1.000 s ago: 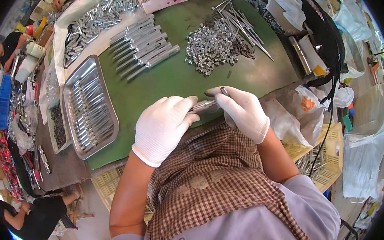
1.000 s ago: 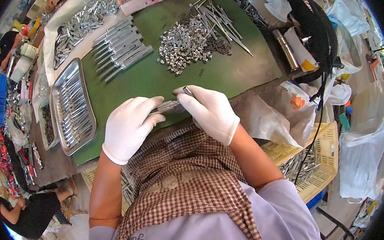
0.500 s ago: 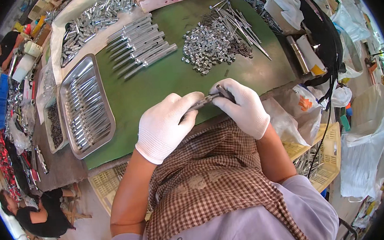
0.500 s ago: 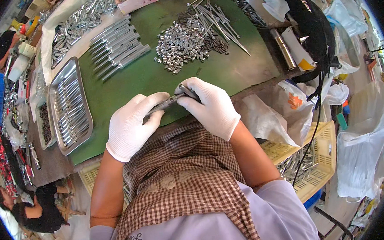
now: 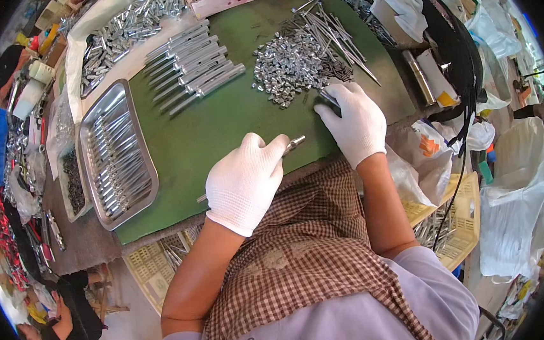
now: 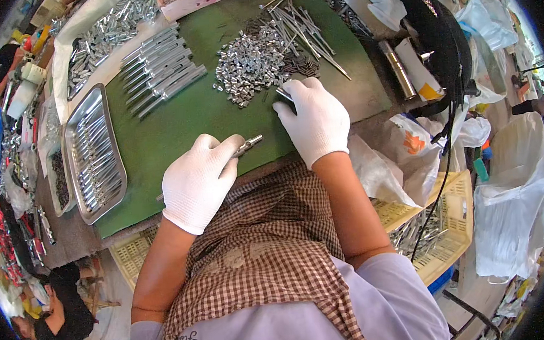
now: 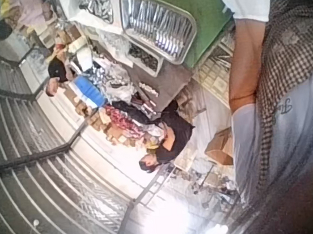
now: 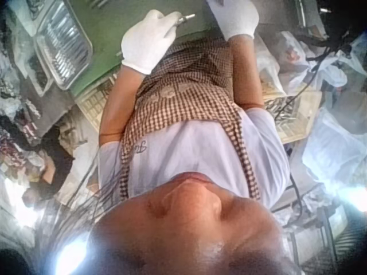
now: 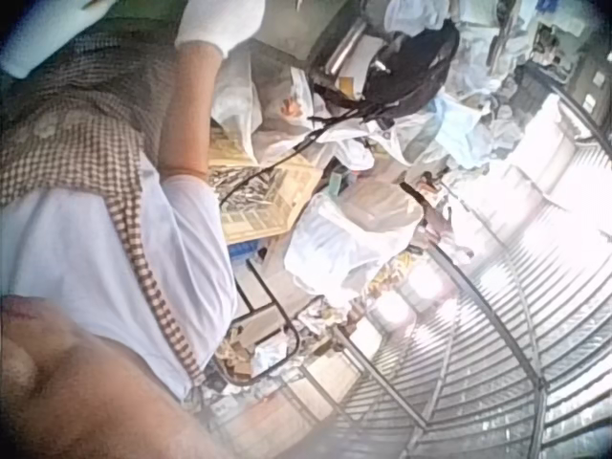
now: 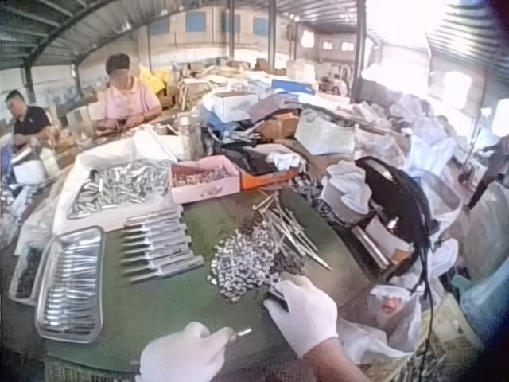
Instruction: Assembling small metal components using hands and pliers in a hardware factory workshop.
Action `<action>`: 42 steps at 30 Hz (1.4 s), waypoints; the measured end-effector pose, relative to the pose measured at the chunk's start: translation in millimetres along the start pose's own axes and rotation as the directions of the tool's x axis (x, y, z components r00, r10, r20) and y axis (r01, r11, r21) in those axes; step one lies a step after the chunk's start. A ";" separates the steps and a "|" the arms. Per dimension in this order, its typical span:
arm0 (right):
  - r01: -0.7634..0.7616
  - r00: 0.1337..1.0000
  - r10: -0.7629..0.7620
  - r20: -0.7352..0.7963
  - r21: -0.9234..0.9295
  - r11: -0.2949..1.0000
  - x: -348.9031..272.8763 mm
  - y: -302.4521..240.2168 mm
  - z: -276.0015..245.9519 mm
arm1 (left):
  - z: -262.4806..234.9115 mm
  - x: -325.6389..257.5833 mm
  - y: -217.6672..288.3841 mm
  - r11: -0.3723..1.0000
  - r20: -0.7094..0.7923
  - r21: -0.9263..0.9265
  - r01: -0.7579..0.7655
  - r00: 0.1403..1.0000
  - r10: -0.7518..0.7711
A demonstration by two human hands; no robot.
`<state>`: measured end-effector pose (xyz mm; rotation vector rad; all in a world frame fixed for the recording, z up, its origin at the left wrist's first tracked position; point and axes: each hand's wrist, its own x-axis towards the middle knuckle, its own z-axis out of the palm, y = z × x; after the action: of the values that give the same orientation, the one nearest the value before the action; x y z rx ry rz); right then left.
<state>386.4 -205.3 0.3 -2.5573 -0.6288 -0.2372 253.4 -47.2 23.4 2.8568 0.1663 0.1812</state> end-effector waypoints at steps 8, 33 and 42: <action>0.108 0.994 -0.112 0.015 0.182 0.977 14.6 -0.4 7.9 | 0.5 1.1 -2.4 1.000 0.019 -0.013 -0.011 1.000 0.011; 0.310 0.885 -0.394 0.248 0.317 0.896 -10.8 -10.5 -11.3 | -0.9 1.3 -3.4 0.999 0.019 -0.037 -0.023 1.000 0.024; 0.005 1.000 -0.012 0.024 0.297 0.955 16.7 9.7 -6.7 | -0.7 0.5 -3.1 0.999 0.030 -0.052 -0.011 0.999 0.013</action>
<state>405.4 -209.7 6.6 -2.2718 -0.6332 -0.1032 253.5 -44.0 23.3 2.8078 0.1360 0.1417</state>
